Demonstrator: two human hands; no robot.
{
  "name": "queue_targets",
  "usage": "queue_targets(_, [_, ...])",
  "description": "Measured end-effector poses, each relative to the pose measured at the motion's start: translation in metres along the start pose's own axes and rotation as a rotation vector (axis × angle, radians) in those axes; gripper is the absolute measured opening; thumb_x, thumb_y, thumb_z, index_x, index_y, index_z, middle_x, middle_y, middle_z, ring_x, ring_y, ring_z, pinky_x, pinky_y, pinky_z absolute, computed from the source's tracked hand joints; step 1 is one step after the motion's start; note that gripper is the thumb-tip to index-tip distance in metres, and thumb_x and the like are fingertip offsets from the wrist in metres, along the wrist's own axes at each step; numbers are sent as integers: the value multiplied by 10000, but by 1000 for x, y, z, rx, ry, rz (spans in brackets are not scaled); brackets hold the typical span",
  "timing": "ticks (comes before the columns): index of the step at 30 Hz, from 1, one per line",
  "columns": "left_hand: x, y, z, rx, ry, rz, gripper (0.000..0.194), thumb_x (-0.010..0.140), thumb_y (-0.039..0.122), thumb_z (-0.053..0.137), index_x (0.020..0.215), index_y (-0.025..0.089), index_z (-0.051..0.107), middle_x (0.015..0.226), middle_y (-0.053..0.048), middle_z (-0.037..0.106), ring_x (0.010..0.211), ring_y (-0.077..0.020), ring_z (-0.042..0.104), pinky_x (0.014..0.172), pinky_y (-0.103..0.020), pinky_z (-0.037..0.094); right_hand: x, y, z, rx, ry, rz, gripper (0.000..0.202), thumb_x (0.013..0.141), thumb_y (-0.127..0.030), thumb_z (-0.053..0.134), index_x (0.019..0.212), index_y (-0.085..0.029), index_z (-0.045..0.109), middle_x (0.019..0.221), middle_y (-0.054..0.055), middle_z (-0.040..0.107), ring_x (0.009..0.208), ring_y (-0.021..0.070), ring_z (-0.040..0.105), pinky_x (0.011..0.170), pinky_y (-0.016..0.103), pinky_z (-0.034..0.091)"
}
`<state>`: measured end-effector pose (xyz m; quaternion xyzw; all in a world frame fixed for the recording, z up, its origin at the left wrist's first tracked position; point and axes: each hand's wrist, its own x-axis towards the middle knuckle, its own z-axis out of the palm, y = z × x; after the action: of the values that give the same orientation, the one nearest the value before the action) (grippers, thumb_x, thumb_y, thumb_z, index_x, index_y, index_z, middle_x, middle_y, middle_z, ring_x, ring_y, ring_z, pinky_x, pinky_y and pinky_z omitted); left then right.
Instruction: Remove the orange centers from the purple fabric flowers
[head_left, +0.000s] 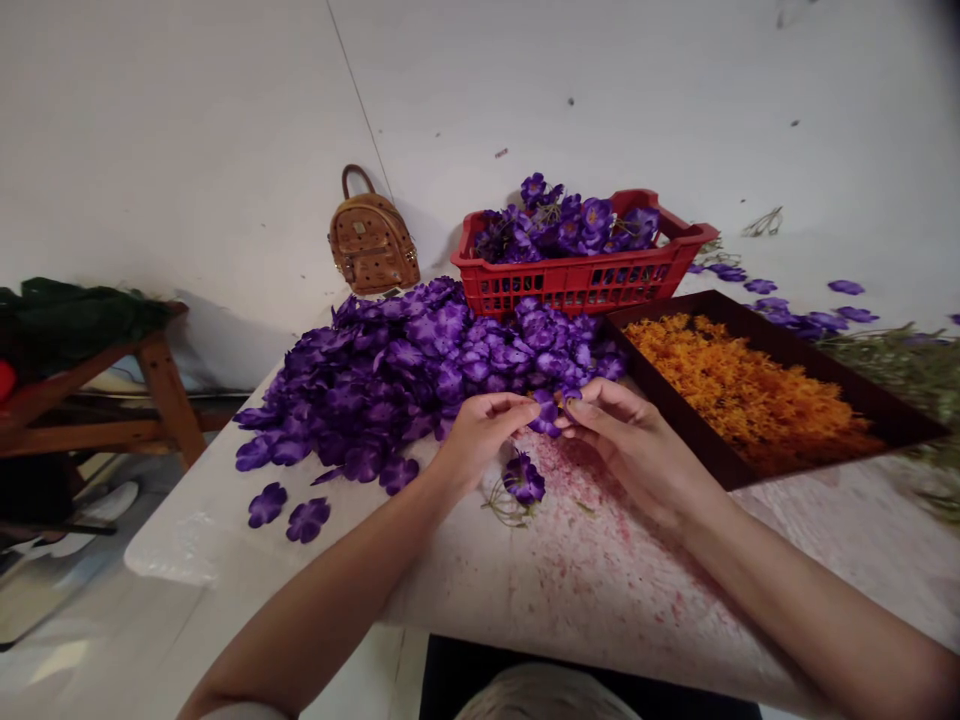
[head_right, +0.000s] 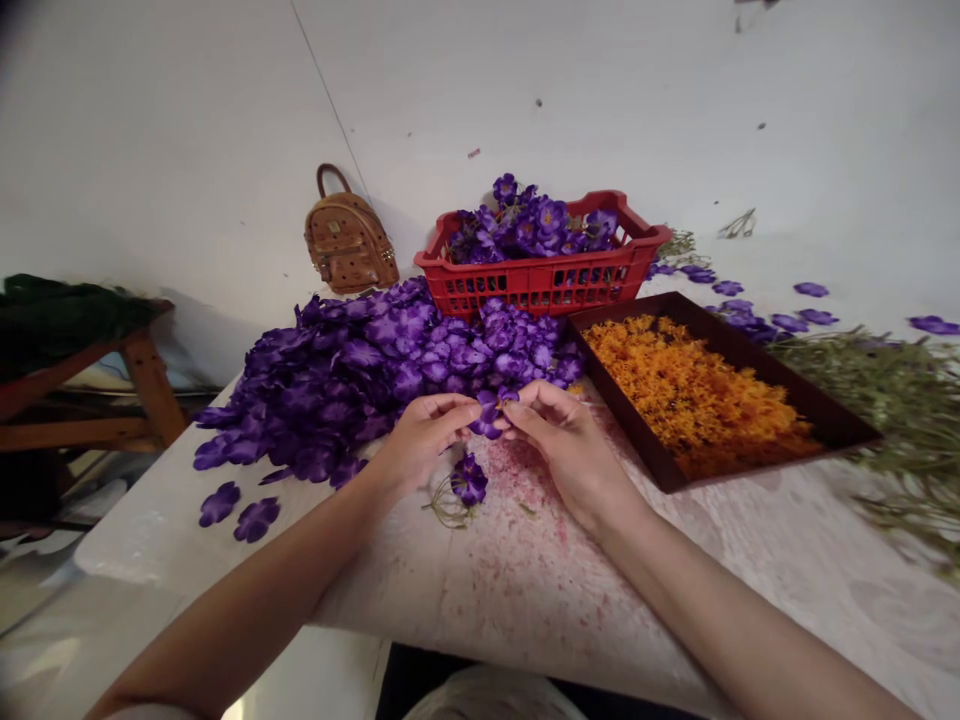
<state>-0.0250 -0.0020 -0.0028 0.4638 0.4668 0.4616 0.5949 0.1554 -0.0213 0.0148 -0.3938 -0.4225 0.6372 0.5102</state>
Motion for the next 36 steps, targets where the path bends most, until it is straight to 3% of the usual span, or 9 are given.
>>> queue_targets(5, [-2, -3, 2, -14, -66, 17, 253, 740, 387, 844, 815, 148, 815, 767, -50, 751, 666, -120, 604, 671, -261, 450, 0, 3, -1, -69, -33, -26, 316, 746, -459, 886, 704, -237, 666, 732, -22, 619, 768, 173, 565, 795, 340, 436])
queue_targets(13, [-7, 4, 4, 213, 2, 130, 192, 741, 320, 855, 840, 157, 832, 825, -69, 798, 711, -159, 674, 674, -266, 518, 0, 6, -4, -218, 17, -92, 284, 807, -441, 814, 714, -242, 634, 714, -24, 557, 705, 169, 465, 681, 331, 351])
queue_targets(22, [-2, -2, 0, 236, 63, 144, 142, 795, 281, 777, 811, 153, 835, 709, -41, 747, 618, -129, 601, 590, -244, 457, 0, 5, -1, -86, -15, -25, 289, 756, -450, 857, 703, -242, 663, 753, -12, 633, 806, 193, 576, 833, 370, 431])
queue_targets(30, [-3, 3, 0, 148, 13, 102, 109, 788, 224, 736, 778, 163, 825, 736, -43, 770, 647, -129, 637, 649, -246, 488, 0, 4, -1, -88, -17, -20, 296, 743, -450, 860, 691, -243, 656, 739, -13, 618, 787, 189, 567, 807, 364, 426])
queue_targets(36, [-6, 8, 0, 199, 13, 131, 163, 764, 317, 817, 805, 160, 826, 771, -59, 784, 686, -148, 662, 675, -262, 523, 1, 7, -4, -95, -3, -20, 295, 756, -444, 851, 698, -239, 647, 737, -15, 611, 775, 181, 546, 777, 346, 405])
